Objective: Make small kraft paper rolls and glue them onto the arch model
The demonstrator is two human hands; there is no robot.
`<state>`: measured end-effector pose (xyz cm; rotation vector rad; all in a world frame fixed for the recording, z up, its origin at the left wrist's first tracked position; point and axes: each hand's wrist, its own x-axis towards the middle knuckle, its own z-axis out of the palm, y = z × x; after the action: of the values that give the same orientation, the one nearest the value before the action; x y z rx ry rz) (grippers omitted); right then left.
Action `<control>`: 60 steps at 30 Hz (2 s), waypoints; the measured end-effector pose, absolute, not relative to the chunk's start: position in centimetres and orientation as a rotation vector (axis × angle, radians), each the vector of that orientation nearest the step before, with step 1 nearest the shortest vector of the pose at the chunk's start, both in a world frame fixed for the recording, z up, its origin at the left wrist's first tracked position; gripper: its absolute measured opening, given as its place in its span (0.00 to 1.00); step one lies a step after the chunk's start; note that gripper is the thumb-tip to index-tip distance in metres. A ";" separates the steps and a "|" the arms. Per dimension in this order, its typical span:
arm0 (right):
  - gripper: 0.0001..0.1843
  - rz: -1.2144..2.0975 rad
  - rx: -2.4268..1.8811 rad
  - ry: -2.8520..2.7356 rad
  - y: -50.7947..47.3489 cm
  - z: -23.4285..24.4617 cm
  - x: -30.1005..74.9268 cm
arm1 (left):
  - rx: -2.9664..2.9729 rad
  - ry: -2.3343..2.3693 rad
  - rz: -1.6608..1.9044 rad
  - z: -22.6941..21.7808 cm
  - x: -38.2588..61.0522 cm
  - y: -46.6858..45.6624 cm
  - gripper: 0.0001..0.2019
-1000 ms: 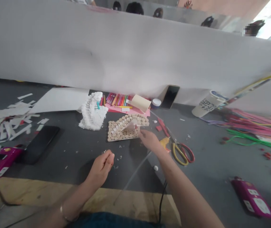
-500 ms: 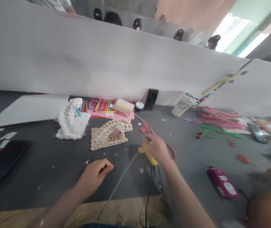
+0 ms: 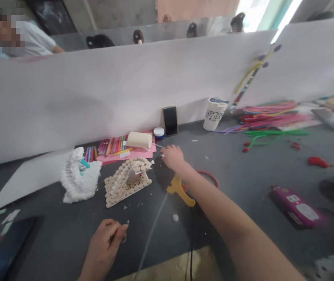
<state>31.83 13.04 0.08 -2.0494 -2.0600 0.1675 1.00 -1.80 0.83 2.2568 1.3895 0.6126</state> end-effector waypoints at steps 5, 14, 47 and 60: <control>0.18 0.223 -1.853 -2.233 13.7 0.2 31.3 | 2.416 1.258 0.656 1.2 2.6 -1.0 0.22; 0.10 0.217 -1.765 -2.299 14.2 -0.8 30.5 | 2.494 1.106 0.654 1.2 4.4 -0.8 0.20; 0.33 0.053 -1.912 -2.280 23.6 4.5 27.2 | 2.531 1.327 0.862 1.3 0.5 -2.4 0.17; 0.46 0.042 -1.816 -2.055 20.6 9.3 27.8 | 2.277 1.233 1.051 1.9 0.2 -2.8 0.17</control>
<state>27.75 20.57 9.31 -1.8158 -2.0546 0.0423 0.17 -2.78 1.90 2.2766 1.2327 1.0505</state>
